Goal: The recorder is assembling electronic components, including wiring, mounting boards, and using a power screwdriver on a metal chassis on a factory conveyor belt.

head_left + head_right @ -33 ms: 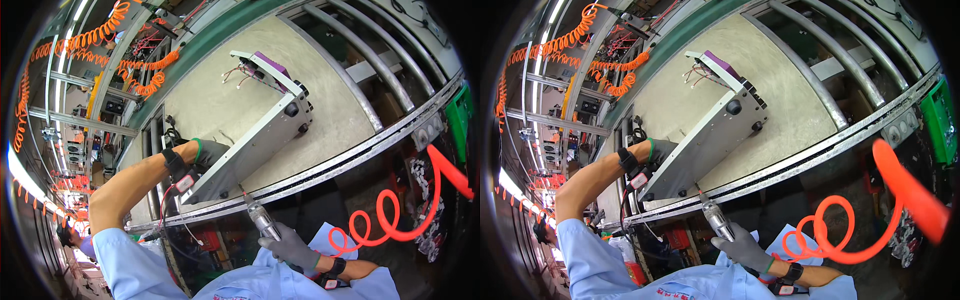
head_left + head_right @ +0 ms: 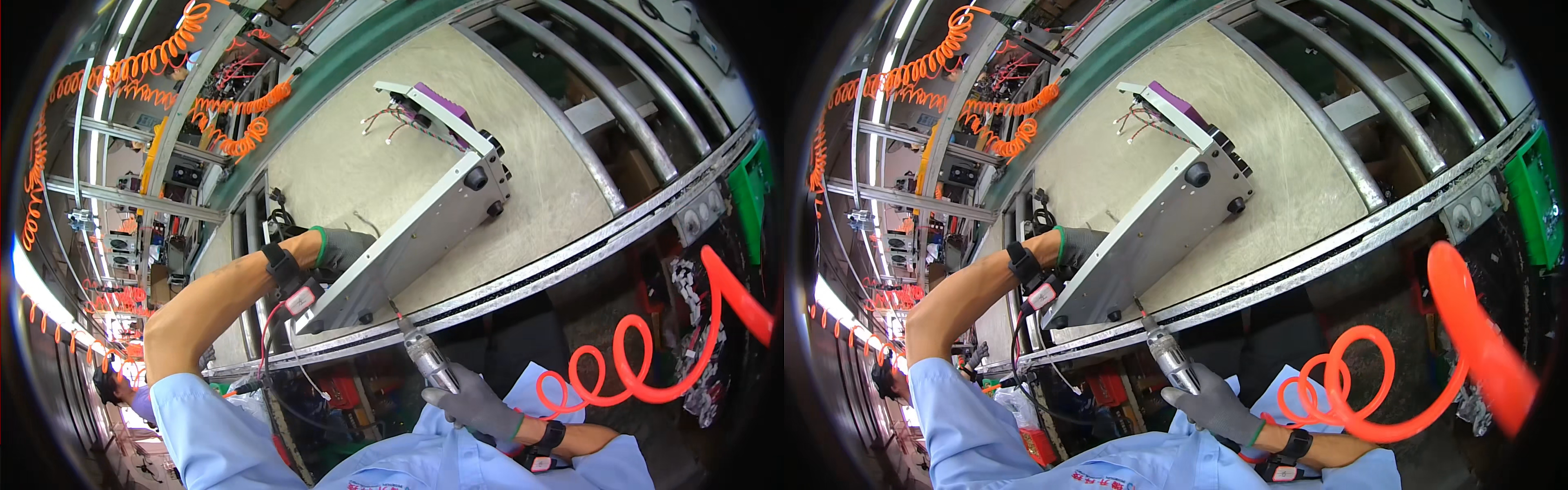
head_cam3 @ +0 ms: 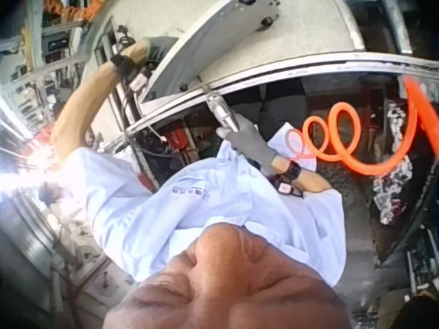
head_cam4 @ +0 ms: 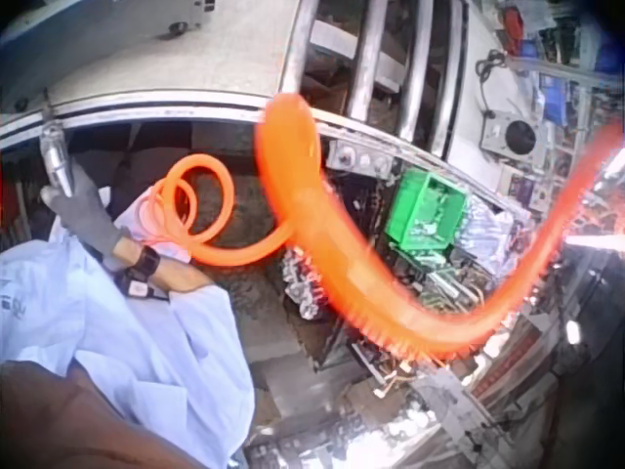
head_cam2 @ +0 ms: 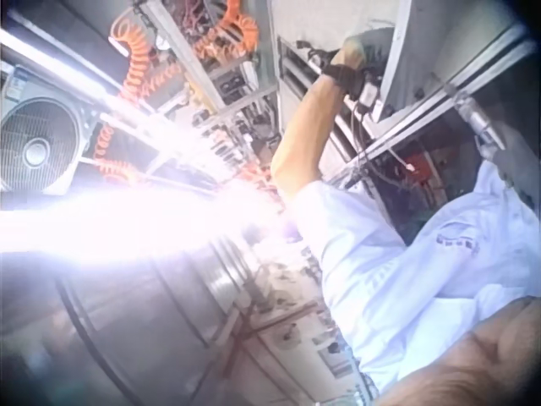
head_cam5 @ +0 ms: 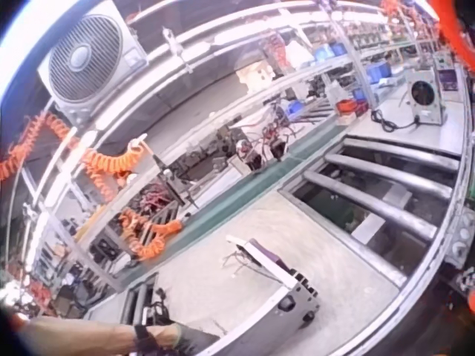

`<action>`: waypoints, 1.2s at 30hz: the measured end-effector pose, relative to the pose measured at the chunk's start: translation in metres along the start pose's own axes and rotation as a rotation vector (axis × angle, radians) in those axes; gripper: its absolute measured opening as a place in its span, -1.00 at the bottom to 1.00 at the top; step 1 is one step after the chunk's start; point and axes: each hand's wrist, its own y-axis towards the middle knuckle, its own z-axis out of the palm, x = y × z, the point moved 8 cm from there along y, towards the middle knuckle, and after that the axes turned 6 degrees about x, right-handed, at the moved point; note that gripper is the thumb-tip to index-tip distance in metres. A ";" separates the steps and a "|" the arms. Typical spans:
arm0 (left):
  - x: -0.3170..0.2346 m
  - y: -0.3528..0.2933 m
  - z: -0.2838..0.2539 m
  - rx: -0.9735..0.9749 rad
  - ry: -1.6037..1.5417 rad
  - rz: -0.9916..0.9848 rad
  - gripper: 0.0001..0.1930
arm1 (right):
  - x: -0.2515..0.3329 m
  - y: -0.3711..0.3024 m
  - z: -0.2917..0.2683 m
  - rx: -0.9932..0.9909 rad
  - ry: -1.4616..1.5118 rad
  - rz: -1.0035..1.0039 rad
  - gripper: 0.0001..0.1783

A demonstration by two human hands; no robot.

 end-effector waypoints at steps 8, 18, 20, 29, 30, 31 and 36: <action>-0.002 0.006 0.018 0.009 -0.102 0.192 -0.50 | -0.003 0.002 0.001 -0.005 -0.016 0.019 -0.52; -0.011 0.001 0.019 0.031 0.044 0.138 -0.32 | -0.006 0.003 0.004 -0.036 0.015 0.068 -0.53; -0.015 -0.002 0.019 0.045 0.066 0.158 -0.24 | -0.005 0.002 0.004 -0.039 0.002 0.081 -0.54; -0.027 -0.008 0.020 -0.107 0.115 0.380 -0.51 | -0.003 0.002 0.007 -0.044 0.027 0.060 -0.55; -0.024 -0.006 0.020 -0.099 0.127 0.379 -0.50 | -0.003 0.002 0.007 -0.047 0.025 0.059 -0.54; -0.022 -0.003 0.020 -0.091 0.139 0.377 -0.49 | -0.003 0.001 0.007 -0.050 0.023 0.057 -0.54; -0.020 0.004 0.014 -0.149 0.217 0.298 -0.46 | -0.005 -0.001 0.005 -0.050 0.026 0.074 -0.49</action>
